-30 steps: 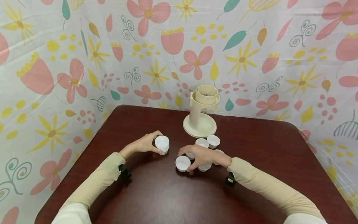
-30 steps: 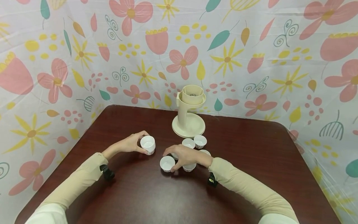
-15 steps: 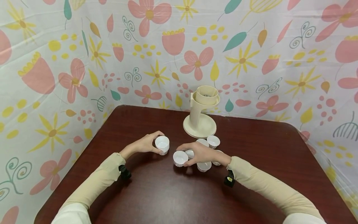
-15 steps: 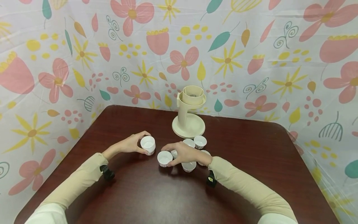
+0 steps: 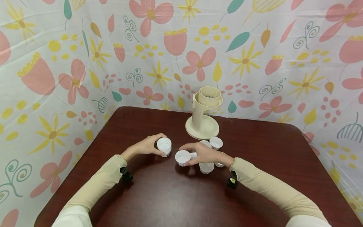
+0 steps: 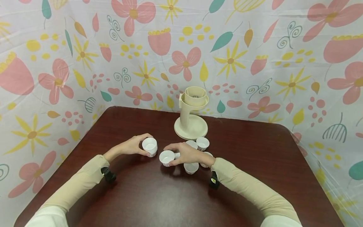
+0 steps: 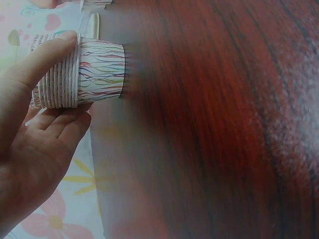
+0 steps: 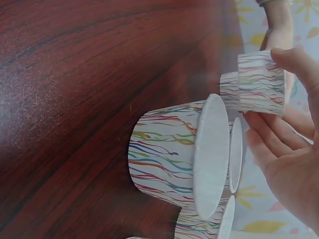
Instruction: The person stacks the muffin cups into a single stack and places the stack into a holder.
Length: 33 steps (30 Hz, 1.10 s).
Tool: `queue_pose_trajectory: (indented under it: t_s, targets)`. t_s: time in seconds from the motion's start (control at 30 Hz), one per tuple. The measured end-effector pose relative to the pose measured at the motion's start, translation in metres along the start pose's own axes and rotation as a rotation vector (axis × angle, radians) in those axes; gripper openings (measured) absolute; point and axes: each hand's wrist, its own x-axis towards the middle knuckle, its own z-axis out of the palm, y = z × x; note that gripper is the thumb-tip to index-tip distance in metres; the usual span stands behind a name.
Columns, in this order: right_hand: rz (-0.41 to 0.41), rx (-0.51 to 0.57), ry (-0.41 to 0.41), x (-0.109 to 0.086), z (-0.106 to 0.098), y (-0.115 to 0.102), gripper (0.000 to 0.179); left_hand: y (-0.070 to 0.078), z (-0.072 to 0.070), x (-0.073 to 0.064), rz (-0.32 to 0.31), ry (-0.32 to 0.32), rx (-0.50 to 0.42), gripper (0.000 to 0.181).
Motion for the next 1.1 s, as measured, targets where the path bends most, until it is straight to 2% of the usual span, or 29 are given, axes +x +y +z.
queue_pose_trajectory:
  t_s: [0.2, 0.47, 0.93, 1.1]
  targets:
    - [0.019, 0.084, 0.038, 0.003, -0.001, 0.001, 0.051, 0.000, 0.000, 0.001, 0.021, 0.011, -0.009, 0.062]
    - [0.024, 0.172, 0.023, 0.005, 0.000, -0.001, 0.051, -0.001, 0.002, 0.001, 0.021, 0.017, -0.015, 0.062]
    - [0.059, 0.194, 0.014, 0.008, -0.001, -0.004, 0.050, -0.002, 0.002, 0.000, 0.023, 0.018, -0.019, 0.064]
    - [0.040, 0.197, 0.039, 0.011, -0.001, -0.006, 0.051, -0.004, 0.002, -0.001, 0.017, 0.015, -0.006, 0.064]
